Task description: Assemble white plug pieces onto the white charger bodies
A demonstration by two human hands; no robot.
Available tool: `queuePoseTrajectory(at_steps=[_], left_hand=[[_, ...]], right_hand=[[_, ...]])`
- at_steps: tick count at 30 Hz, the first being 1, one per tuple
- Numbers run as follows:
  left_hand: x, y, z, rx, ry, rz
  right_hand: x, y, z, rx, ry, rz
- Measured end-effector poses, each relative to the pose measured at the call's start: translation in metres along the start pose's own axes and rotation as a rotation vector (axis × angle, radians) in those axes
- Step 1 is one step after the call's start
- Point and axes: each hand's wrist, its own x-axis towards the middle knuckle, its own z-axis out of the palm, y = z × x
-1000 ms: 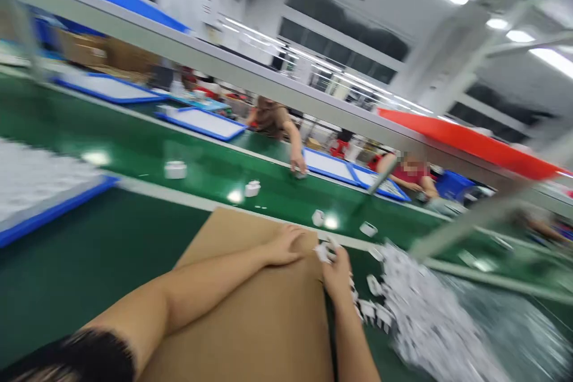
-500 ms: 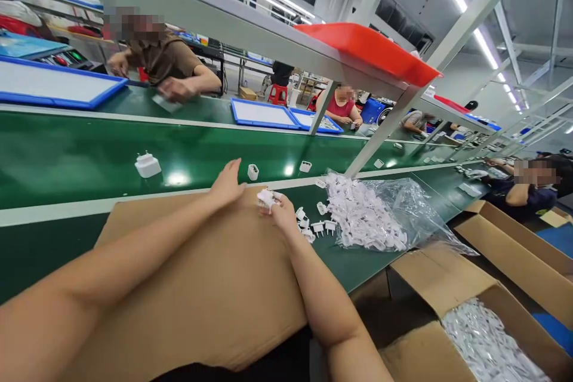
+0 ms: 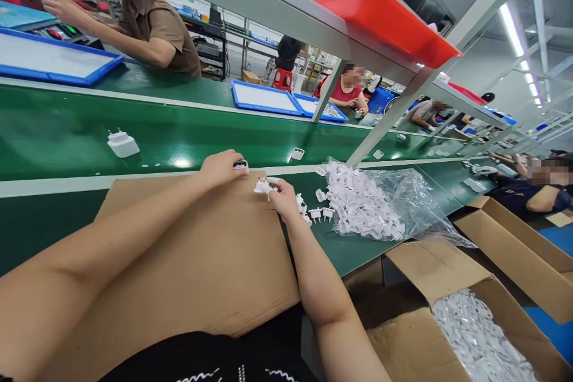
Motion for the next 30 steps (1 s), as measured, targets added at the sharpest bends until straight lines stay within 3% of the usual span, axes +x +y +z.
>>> queuePoseTrajectory(at_steps=[4, 6, 13, 18, 22, 26, 30], left_hand=[[-0.046, 0.011, 0.002, -0.181, -0.06, 0.016], [-0.061, 0.017, 0.008, -0.326, -0.096, -0.001], [-0.075, 0.016, 0.028, -0.556, -0.092, -0.031], [-0.074, 0.01, 0.033, -0.642, -0.105, -0.018], [-0.074, 0.015, 0.034, -0.655, -0.123, -0.057], [-0.074, 0.018, 0.034, -0.667, -0.142, -0.081], [-0.074, 0.016, 0.035, -0.705, -0.122, 0.001]], right_hand=[[-0.011, -0.007, -0.007, -0.313, -0.269, 0.035], [-0.019, -0.013, -0.007, -0.416, -0.339, 0.038], [-0.028, -0.017, 0.004, -0.761, -0.265, -0.019], [-0.019, -0.008, -0.004, -0.913, -0.259, -0.192], [-0.008, 0.002, -0.011, -0.751, -0.092, -0.234], [-0.006, 0.006, -0.002, -0.5, 0.004, -0.306], [-0.012, 0.0, 0.015, -0.625, -0.041, -0.479]])
